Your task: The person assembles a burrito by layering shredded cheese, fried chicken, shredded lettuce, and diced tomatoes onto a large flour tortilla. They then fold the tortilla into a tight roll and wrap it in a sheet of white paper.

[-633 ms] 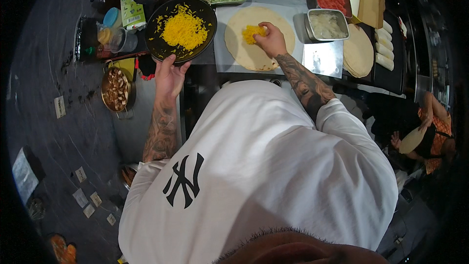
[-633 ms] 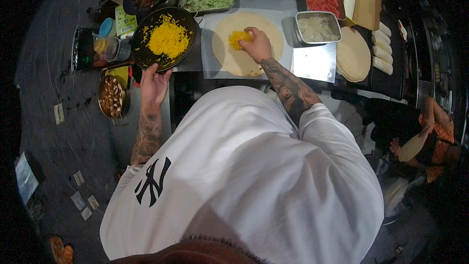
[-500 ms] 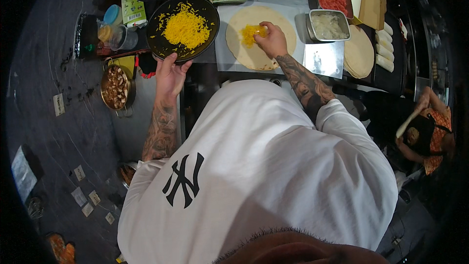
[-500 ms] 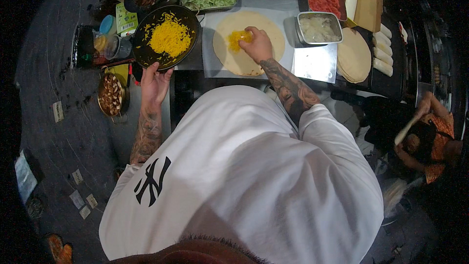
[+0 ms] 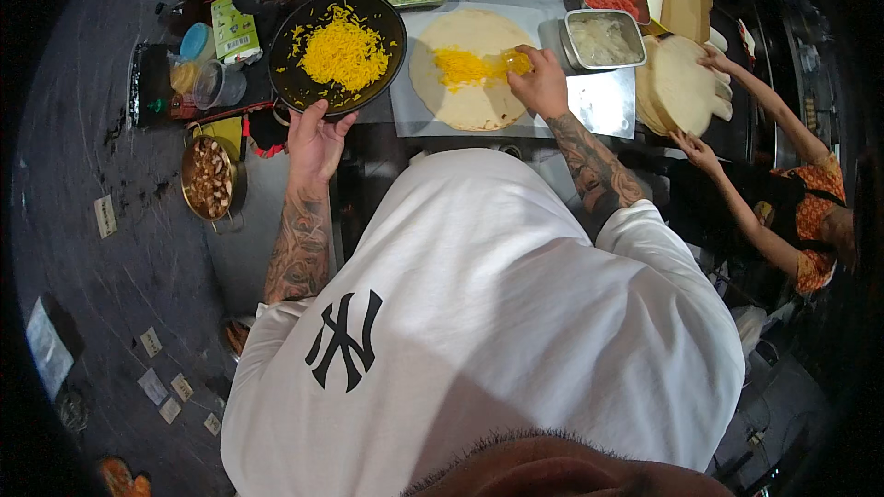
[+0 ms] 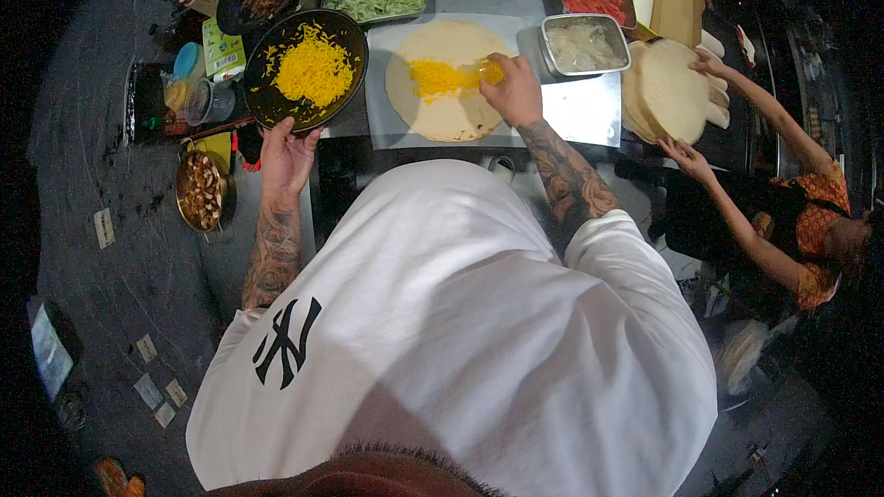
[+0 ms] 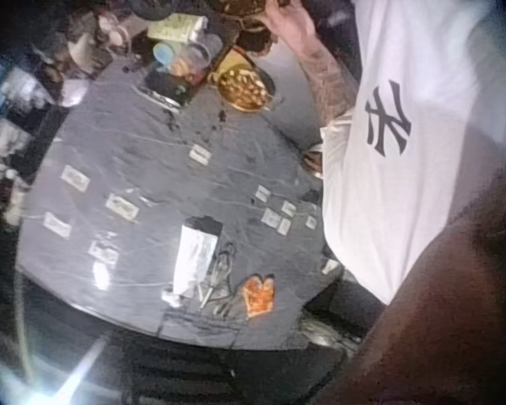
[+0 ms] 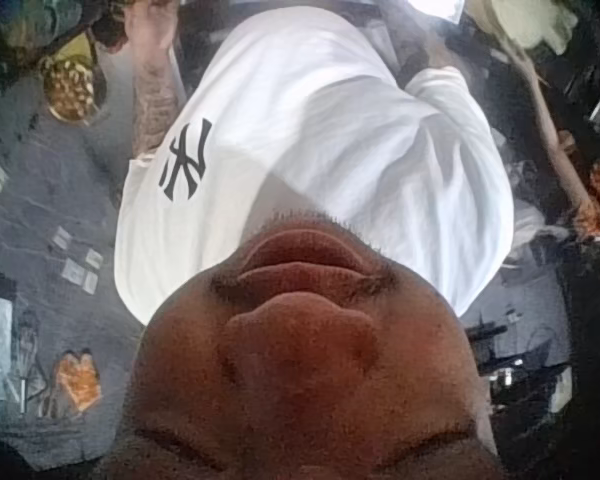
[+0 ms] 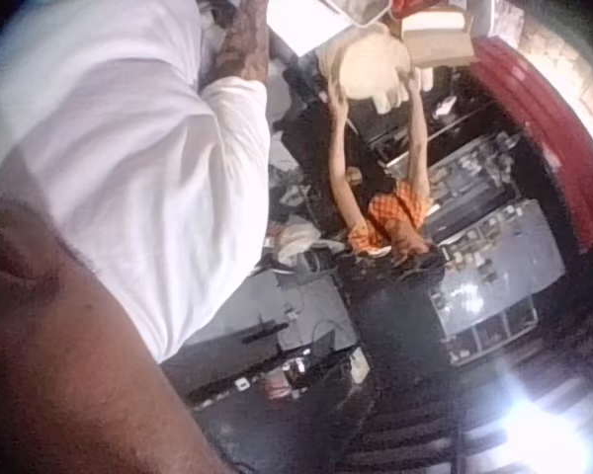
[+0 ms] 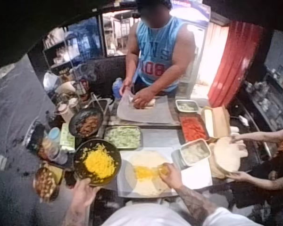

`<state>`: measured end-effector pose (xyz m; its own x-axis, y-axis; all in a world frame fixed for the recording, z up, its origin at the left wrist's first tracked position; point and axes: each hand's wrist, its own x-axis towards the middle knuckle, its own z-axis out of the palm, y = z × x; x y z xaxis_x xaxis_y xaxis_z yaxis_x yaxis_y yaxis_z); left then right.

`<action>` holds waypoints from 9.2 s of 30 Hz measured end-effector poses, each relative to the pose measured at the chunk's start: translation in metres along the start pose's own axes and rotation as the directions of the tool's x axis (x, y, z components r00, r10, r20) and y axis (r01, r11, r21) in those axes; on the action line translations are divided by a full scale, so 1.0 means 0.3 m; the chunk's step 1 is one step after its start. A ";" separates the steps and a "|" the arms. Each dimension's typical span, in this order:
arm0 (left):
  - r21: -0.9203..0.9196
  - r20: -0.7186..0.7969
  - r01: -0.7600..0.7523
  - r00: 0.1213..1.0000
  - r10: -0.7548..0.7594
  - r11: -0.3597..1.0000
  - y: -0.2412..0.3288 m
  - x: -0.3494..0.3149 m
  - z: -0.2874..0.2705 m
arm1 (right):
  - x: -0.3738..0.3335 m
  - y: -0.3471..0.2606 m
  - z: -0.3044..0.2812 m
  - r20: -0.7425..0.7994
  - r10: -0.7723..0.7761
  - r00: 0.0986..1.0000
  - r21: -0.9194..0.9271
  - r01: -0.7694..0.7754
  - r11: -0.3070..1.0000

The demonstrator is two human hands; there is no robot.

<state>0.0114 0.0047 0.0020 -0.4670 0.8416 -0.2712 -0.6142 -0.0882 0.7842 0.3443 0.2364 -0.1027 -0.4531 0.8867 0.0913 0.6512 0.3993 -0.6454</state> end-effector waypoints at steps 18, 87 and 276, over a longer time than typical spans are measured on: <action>-0.042 0.095 0.075 0.993 -0.070 0.996 0.023 0.000 0.010 | 0.002 -0.123 -0.023 -0.057 -0.125 0.991 -0.048 0.123 0.991; 0.013 0.050 -0.021 0.999 0.021 1.000 0.005 0.051 0.025 | 0.148 -0.142 -0.095 0.274 0.286 0.918 0.651 -0.396 0.648; 0.889 0.455 -0.418 0.755 0.472 -0.189 -0.173 0.243 0.198 | 0.042 0.050 -0.157 -0.004 -0.445 0.896 0.046 0.444 0.895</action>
<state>0.0471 0.1023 -0.0252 -0.3526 0.8365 0.4193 0.8765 0.1384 0.4610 0.3771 0.2646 -0.0754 -0.6929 0.6177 0.3720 0.3534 0.7406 -0.5715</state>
